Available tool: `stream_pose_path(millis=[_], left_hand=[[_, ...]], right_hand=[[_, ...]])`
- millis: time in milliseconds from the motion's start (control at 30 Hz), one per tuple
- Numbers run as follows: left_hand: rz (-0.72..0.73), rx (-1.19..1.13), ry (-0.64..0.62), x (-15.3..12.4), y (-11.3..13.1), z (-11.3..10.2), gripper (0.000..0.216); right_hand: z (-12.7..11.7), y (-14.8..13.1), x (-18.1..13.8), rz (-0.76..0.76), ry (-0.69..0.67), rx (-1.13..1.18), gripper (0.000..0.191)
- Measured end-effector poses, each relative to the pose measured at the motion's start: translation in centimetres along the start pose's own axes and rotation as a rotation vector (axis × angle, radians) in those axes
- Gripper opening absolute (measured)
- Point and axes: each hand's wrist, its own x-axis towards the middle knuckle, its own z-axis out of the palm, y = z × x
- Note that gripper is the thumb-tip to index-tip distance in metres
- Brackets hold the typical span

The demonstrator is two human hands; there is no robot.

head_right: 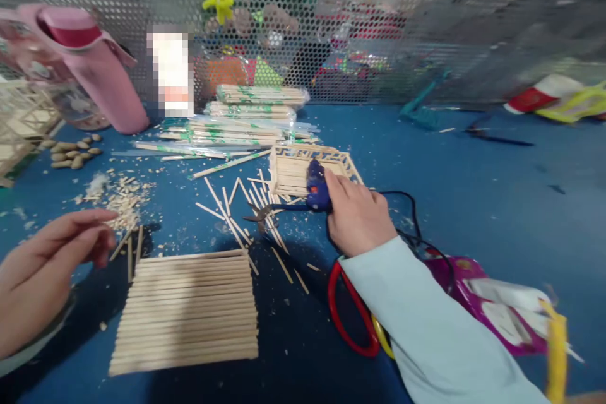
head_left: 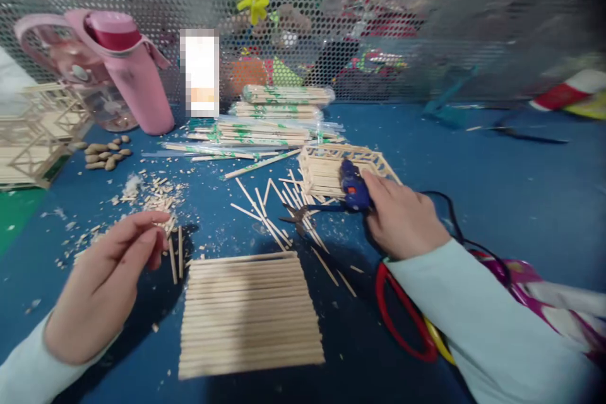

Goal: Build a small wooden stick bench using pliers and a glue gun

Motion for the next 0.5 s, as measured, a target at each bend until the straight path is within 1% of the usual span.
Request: stream_pose_path(millis=[100, 167, 233, 300, 333, 367, 400, 433, 467, 500], left_hand=[[-0.130, -0.145, -0.165, 0.0, -0.5, 0.7, 0.039], [-0.204, -0.215, -0.239, -0.3, -0.6, 1.2, 0.042], [-0.272, -0.299, -0.291, -0.6, -0.7, 1.7, 0.046], [-0.329, -0.386, -0.332, -1.0, -0.7, 2.2, 0.049], [-0.349, -0.421, -0.352, -1.2, -0.8, 2.4, 0.049], [-0.357, -0.438, -0.366, -1.4, -0.8, 2.5, 0.048], [-0.343, -0.431, -0.366, -1.6, -0.9, 2.6, 0.046], [-0.293, -0.390, -0.343, -1.9, -1.1, 2.7, 0.042], [-0.201, -0.314, -0.288, -2.2, -1.3, 2.6, 0.037], [-0.070, -0.208, -0.205, -2.5, -1.5, 2.6, 0.031]], right_hand=[[-1.1, 0.4, -0.2, -0.056, 0.000, 0.027, 0.065], [-2.9, -0.1, -0.8, -0.104, 0.063, 0.025, 0.062], [-5.3, -1.3, -1.8, -0.189, 0.169, 0.077, 0.053], [-7.4, -3.2, -3.0, -0.233, 0.236, 0.257, 0.043], [-8.2, -4.2, -3.6, -0.259, 0.245, 0.392, 0.035], [-8.7, -5.3, -4.0, -0.273, 0.209, 0.520, 0.028], [-8.9, -6.3, -4.4, -0.285, 0.187, 0.631, 0.023], [-8.8, -7.1, -4.6, -0.281, 0.169, 0.707, 0.022], [-8.5, -7.8, -4.8, -0.293, 0.150, 0.777, 0.021], [-8.0, -8.3, -4.9, -0.309, 0.144, 0.834, 0.020]])
